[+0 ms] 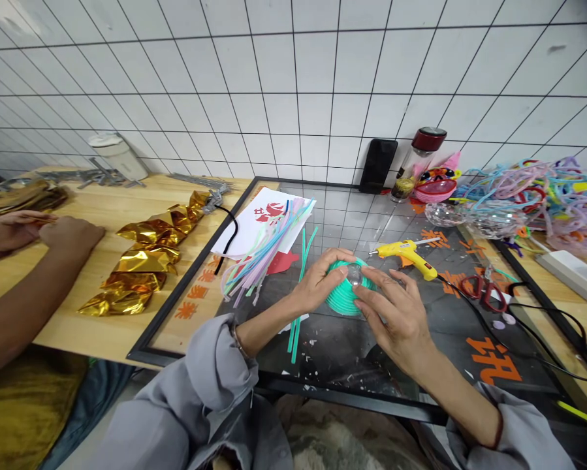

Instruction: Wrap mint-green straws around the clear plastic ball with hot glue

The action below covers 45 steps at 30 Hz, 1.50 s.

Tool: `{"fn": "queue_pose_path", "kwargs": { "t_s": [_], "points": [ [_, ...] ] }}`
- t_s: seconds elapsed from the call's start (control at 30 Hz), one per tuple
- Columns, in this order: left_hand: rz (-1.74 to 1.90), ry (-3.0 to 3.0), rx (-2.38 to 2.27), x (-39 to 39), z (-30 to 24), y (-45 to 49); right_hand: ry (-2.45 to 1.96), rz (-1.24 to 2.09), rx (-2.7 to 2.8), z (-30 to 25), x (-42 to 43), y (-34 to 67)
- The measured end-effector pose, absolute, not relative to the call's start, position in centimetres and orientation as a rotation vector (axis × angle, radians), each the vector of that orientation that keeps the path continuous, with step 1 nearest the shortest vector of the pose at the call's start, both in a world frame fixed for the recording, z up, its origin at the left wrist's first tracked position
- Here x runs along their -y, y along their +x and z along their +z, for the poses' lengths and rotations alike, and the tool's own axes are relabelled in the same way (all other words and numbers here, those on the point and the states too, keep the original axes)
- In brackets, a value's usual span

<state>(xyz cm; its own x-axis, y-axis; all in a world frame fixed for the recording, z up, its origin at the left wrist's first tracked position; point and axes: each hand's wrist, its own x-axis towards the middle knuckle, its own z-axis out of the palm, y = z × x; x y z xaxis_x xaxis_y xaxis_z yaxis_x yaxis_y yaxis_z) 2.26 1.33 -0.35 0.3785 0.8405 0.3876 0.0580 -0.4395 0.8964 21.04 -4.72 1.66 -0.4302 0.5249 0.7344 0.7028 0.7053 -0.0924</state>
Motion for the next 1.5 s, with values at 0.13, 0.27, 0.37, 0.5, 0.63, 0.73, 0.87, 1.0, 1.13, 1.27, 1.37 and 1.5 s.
{"fn": "queue_pose_path", "kwargs": {
  "t_s": [0.13,0.27,0.37,0.5,0.63,0.73,0.87,1.0,1.13,1.27,1.37,1.5],
  "points": [
    [1.139,1.783,-0.796,-1.32,-0.28,2.20,-0.925,-0.273,2.120,1.51,4.61,21.08],
    [1.142,1.773,-0.808,-1.21,-0.10,2.25,-0.915,-0.270,2.112,1.46,4.50,21.10],
    [1.156,1.781,-0.802,-1.24,-0.12,2.31,-0.921,-0.271,2.111,1.53,4.50,21.09],
    [1.173,1.790,-0.807,-1.35,-0.30,2.40,-0.936,-0.265,2.115,1.56,4.54,21.08],
    [1.177,1.799,-0.823,-1.42,-0.40,2.45,-0.928,-0.262,2.118,1.38,4.52,21.11],
    [1.187,1.795,-0.829,-1.37,-0.34,2.46,-0.915,-0.248,2.104,1.23,4.47,21.12],
    [1.162,1.780,-0.839,-1.14,-0.15,2.43,-0.918,-0.212,2.080,1.00,4.48,21.17],
    [1.152,1.786,-0.837,-0.97,-0.05,2.43,-0.917,-0.164,2.056,0.75,4.56,21.26],
    [1.152,1.778,-0.854,-0.90,0.03,2.46,-0.909,-0.128,2.046,0.69,4.63,21.29],
    [1.144,1.784,-0.845,-0.86,0.05,2.45,-0.880,-0.116,2.029,0.76,4.65,21.28],
    [1.154,1.799,-0.823,-0.88,-0.08,2.44,-0.874,-0.102,2.022,0.79,4.64,21.28],
    [1.161,1.809,-0.814,-0.92,-0.30,2.45,-0.883,-0.088,2.001,0.85,4.63,21.24]
  ]
}}
